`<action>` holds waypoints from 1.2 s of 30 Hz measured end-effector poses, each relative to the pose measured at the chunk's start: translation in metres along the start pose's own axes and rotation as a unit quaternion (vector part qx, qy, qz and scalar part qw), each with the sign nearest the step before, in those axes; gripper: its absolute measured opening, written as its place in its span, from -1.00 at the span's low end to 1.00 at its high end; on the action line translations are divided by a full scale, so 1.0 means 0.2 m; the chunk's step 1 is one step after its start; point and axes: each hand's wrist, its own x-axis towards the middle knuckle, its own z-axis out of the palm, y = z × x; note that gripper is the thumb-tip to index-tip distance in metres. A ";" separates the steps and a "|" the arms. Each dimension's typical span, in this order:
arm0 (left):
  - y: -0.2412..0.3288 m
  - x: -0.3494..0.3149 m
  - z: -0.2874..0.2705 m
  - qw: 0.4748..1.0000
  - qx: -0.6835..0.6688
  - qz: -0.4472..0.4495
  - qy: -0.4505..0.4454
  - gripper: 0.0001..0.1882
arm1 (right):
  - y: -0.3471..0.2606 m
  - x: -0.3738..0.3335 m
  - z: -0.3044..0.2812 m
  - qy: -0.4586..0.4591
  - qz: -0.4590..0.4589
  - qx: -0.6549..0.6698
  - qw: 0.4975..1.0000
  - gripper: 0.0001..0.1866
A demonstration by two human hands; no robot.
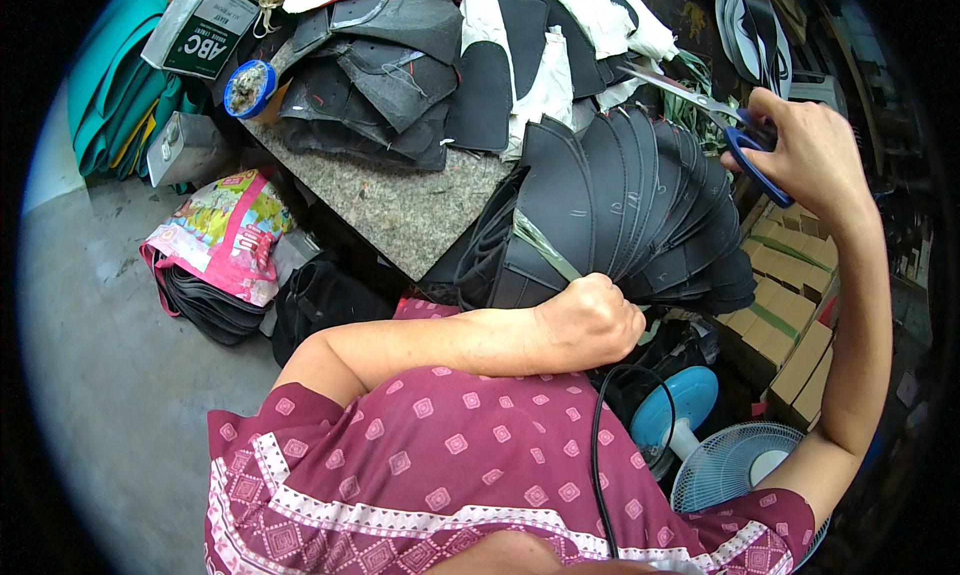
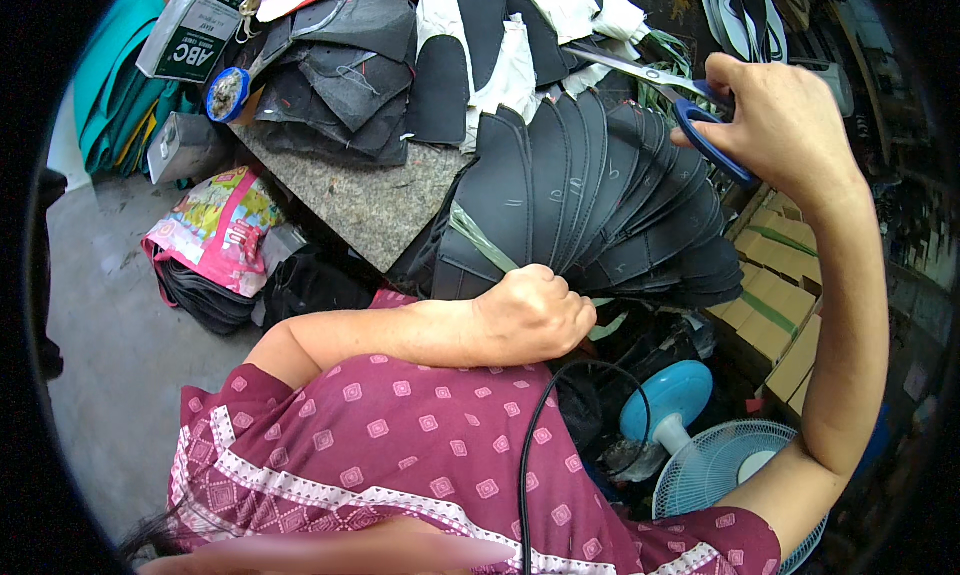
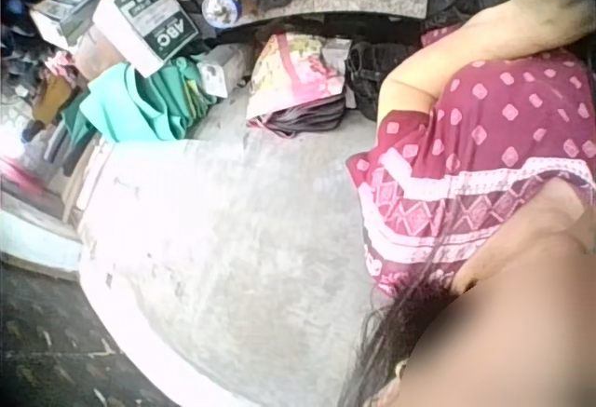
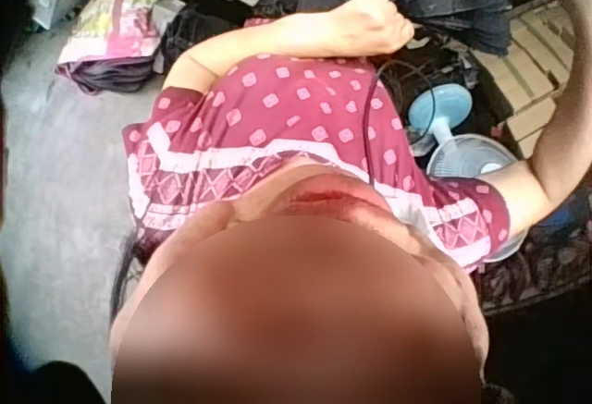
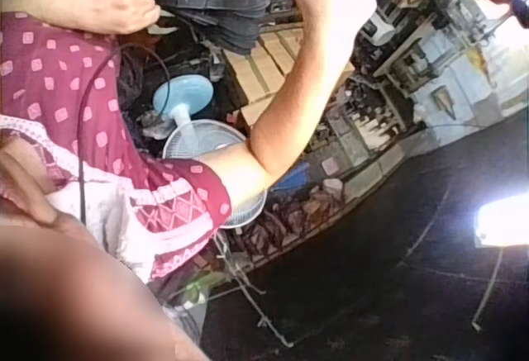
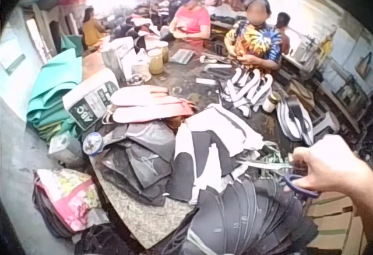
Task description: The person ties a stack of black rubber sheets with a green strap using scissors to trim excess. Then the person wraps a white cloth around a black insole and ties it with the same green strap.
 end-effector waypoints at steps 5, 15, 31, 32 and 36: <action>0.00 0.00 0.02 1.000 0.000 0.006 0.010 -0.85 | -0.06 -0.02 -0.09 0.031 -0.102 -0.154 0.982 -0.54; 0.00 0.00 0.01 1.000 0.012 0.010 -0.009 -0.84 | -0.19 0.08 -0.22 0.025 -0.138 -0.160 0.977 -0.52; 0.01 0.00 0.01 1.000 0.013 0.011 -0.002 -0.82 | -0.16 0.14 -0.19 0.002 -0.152 -0.167 0.974 -0.64; 0.00 0.00 0.01 1.000 0.009 0.010 -0.005 -0.82 | -0.14 0.15 -0.18 -0.002 -0.160 -0.167 0.973 -0.67; 0.00 0.00 0.01 1.000 0.016 0.014 -0.011 -0.83 | -0.05 0.14 -0.17 0.062 -0.169 -0.133 0.975 -0.71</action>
